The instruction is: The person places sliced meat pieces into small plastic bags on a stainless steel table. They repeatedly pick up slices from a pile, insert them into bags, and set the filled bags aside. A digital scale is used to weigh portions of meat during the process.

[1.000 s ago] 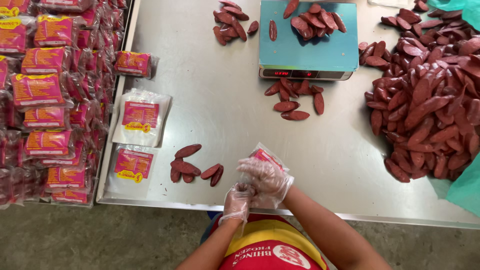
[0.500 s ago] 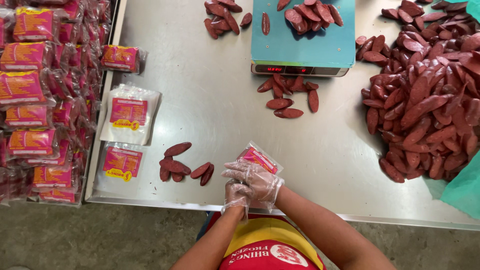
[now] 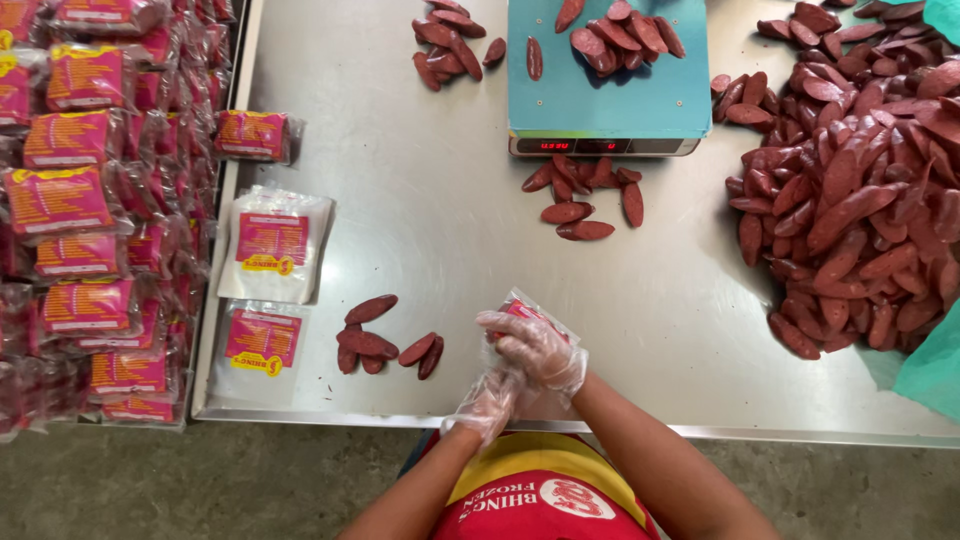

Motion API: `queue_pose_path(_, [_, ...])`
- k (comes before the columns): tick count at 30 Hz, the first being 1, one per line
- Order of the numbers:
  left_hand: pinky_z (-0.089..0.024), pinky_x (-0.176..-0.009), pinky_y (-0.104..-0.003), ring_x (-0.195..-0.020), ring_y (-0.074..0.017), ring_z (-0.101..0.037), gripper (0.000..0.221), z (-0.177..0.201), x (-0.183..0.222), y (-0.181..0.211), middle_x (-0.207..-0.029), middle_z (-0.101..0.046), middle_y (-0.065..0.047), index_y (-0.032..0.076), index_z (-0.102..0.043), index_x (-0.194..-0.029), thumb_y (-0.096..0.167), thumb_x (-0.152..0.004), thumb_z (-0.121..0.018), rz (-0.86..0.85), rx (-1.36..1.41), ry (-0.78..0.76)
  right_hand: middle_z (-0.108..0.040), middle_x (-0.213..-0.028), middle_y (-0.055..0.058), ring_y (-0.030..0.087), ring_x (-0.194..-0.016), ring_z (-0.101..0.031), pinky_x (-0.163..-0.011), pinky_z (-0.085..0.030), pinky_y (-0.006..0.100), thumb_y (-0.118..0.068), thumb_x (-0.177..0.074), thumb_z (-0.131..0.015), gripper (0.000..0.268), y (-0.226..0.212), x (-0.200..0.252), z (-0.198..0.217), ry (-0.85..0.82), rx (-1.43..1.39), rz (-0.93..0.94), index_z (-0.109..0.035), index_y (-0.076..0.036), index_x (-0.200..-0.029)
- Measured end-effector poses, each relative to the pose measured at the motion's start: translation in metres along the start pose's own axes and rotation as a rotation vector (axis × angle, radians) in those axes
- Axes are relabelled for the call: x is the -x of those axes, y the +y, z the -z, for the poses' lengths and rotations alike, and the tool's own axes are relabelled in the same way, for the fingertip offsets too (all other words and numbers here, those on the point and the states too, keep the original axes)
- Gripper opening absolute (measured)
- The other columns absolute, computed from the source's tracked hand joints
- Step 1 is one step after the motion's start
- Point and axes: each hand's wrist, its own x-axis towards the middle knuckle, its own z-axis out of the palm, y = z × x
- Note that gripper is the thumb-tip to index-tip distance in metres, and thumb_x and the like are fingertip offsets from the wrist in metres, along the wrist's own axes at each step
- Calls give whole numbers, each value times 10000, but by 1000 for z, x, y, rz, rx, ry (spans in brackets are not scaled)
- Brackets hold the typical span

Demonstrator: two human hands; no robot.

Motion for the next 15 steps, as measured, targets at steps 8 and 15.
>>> queue_pose_path(8, [-665, -791, -441, -760, -288, -741, 557, 40, 87, 126, -1079, -715, -247, -5, -654, -1223, 462, -1156, -358, 292, -1186, 435, -673, -1148, 111, 210, -1060, -664, -1005, -531, 358, -148, -984, -603, 330, 15, -21, -6, 416, -697, -406, -625, -3, -1280])
queue_pose_path(15, [-517, -974, -443, -1119, -364, -651, 325, 66, 75, 139, -1176, -669, -194, 102, -598, -1257, 322, -1024, -542, -108, -1369, 410, -652, -1124, 140, 282, -1078, -614, -971, -511, 438, -231, -708, -825, 548, -39, 16, -50, 531, 539, 41, -652, -72, -1203])
